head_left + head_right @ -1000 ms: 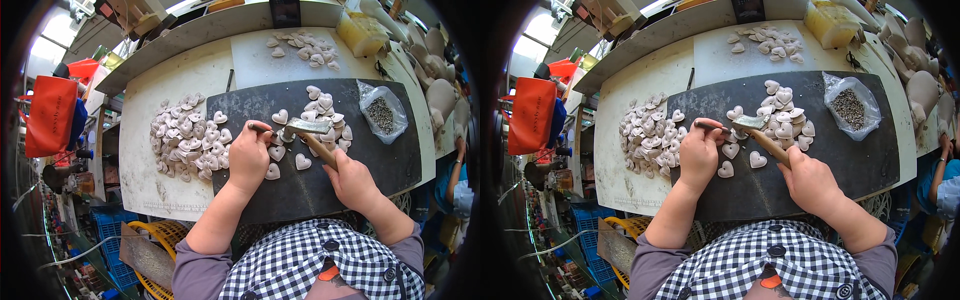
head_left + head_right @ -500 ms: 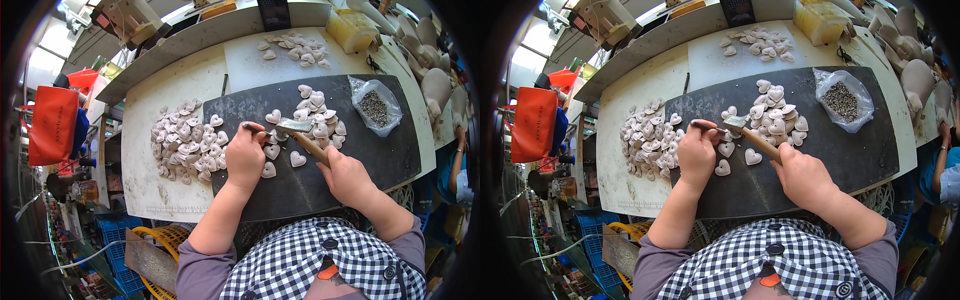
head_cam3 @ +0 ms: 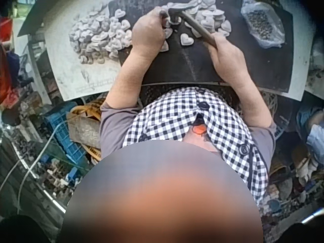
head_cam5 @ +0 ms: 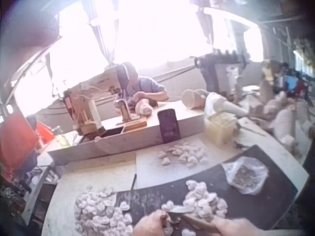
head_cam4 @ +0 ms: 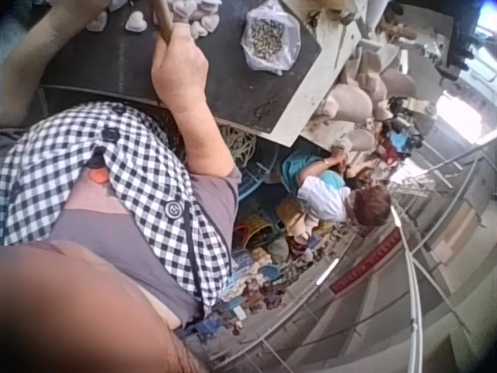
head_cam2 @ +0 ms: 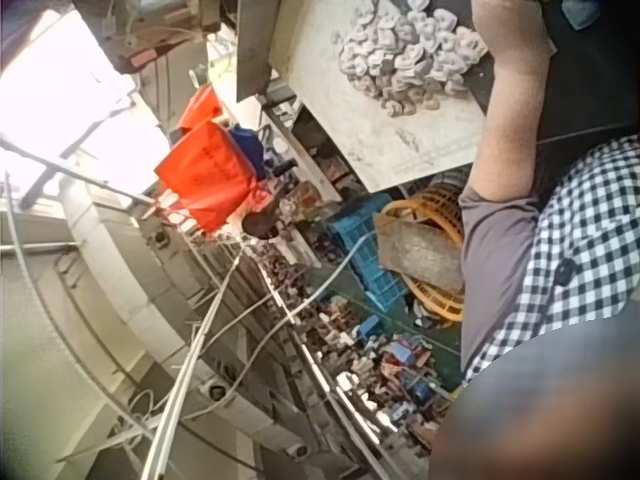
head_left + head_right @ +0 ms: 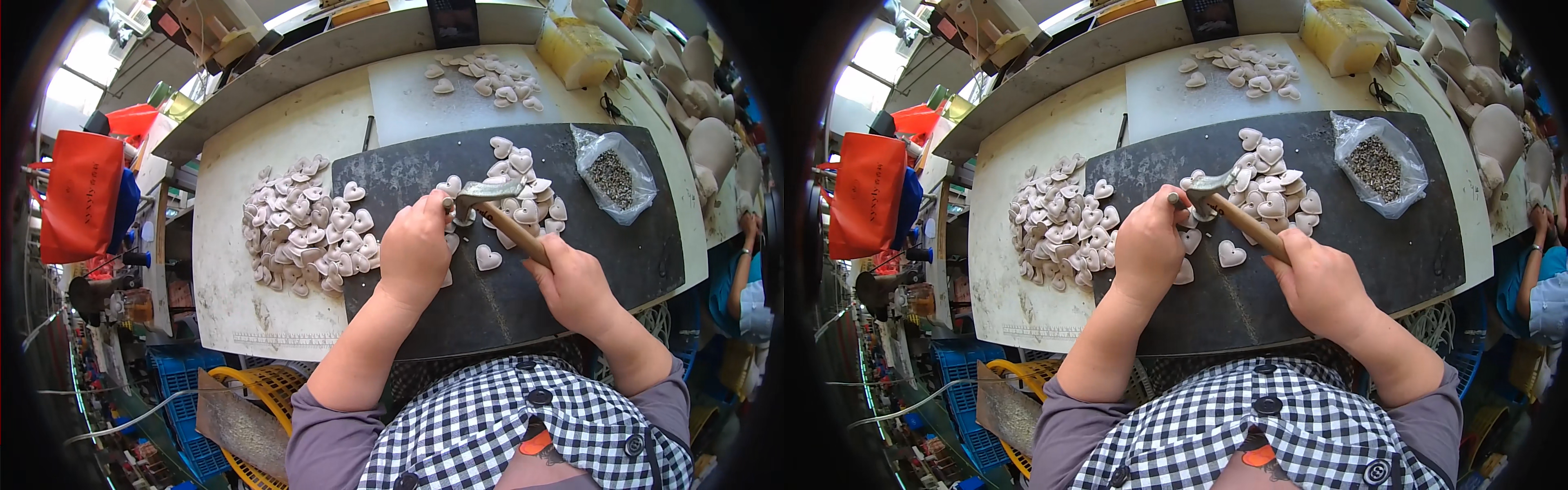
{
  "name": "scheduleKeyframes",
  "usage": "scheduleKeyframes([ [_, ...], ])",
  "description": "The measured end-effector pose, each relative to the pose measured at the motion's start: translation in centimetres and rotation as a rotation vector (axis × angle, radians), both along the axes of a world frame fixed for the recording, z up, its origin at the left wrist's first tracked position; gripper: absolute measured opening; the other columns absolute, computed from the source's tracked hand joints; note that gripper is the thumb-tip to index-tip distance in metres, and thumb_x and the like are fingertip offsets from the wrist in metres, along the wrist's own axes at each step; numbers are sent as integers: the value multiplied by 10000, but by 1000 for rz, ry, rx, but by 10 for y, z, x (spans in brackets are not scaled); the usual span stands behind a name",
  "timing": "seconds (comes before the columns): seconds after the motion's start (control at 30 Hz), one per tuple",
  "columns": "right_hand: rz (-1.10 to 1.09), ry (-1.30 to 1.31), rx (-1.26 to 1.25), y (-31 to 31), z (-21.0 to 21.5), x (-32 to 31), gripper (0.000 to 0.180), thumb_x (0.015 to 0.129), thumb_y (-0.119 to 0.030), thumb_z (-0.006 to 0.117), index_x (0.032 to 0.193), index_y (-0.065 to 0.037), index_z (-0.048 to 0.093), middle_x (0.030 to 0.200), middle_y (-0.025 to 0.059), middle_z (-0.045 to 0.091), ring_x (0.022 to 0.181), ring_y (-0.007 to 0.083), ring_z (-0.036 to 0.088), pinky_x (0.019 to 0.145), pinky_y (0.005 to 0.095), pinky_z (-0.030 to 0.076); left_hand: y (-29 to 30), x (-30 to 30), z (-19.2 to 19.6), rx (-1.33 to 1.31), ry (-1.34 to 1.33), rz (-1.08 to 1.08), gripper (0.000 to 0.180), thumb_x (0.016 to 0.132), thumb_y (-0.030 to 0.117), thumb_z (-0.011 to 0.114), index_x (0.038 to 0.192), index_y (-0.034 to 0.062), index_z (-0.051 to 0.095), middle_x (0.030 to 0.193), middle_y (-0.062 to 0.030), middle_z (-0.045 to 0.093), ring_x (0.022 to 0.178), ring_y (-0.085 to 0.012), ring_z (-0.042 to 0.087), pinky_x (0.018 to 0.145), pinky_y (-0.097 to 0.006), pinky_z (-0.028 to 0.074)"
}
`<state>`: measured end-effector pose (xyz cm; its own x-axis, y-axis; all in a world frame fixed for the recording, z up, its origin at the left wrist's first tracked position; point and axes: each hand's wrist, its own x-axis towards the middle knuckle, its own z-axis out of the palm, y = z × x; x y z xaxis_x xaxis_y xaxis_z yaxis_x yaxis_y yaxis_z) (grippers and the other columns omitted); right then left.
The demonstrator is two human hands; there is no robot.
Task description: Assembling decorative heart-shaped components for shoes by attaching metal studs or nails using a hammer.
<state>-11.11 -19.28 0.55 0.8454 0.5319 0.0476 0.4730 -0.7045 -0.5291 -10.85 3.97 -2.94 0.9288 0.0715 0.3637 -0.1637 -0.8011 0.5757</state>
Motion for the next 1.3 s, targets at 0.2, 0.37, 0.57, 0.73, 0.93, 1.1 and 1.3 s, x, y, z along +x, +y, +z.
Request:
scheduleKeyframes([
  [0.2, 32, -101, 498, -4, 39, -4, 206, 959, -96, 611, 1134, -8, 549, 794, 107, 640, 632, 224, 645, 568, 339, 492, 1, -3, -6, 66, -13, 4, 106, 856, -15, 556, 921, 67, 565, 834, -105, 675, 771, -315, 667, 670, -419, 520],
  [0.37, 2, -17, 222, 9, 19, 3, 211, 930, -159, 650, 1043, -17, 543, 814, 174, 641, 710, 391, 643, 598, 447, 504, 1, -5, -11, 92, -103, -6, 129, 853, 35, 621, 969, 77, 582, 850, -101, 665, 757, -303, 654, 663, -383, 527],
  [0.57, 22, -108, 162, 9, 11, -1, 232, 932, -144, 633, 1081, -15, 509, 816, 165, 649, 711, 375, 655, 603, 451, 512, 8, -9, -13, -478, 49, 179, 150, 1005, 134, 537, 1005, -2, 472, 818, -140, 646, 685, -251, 676, 589, -386, 502],
  [0.73, 16, -50, -23, 17, -2, 8, 209, 949, -197, 605, 1035, -31, 511, 828, 165, 664, 712, 362, 661, 610, 464, 522, 7, -10, -1, -16, -66, 187, 160, 946, 133, 601, 974, 22, 490, 874, -153, 570, 749, -372, 609, 609, -469, 470],
  [0.93, 9, -68, 50, 18, 6, 7, 212, 949, -199, 609, 1036, -31, 514, 818, 171, 662, 691, 373, 653, 613, 470, 520, 20, -10, -3, -156, -93, 140, 56, 939, 90, 587, 950, 36, 577, 888, -133, 571, 762, -347, 598, 675, -421, 482],
  [1.1, 56, -80, 18, 35, 1, 10, 211, 958, -196, 596, 1028, -17, 509, 816, 176, 663, 694, 377, 654, 622, 473, 521, 19, -8, -6, -229, -54, 158, 67, 952, 97, 575, 969, 33, 586, 880, -123, 566, 771, -332, 612, 693, -418, 486],
  [1.3, 64, -3, -126, 39, 4, 15, 205, 961, -198, 586, 1009, -16, 507, 821, 184, 663, 730, 369, 673, 650, 463, 537, 25, -27, -1, -557, -57, 262, 118, 1001, 123, 514, 1017, 6, 505, 839, -95, 601, 705, -181, 651, 641, -316, 532],
])
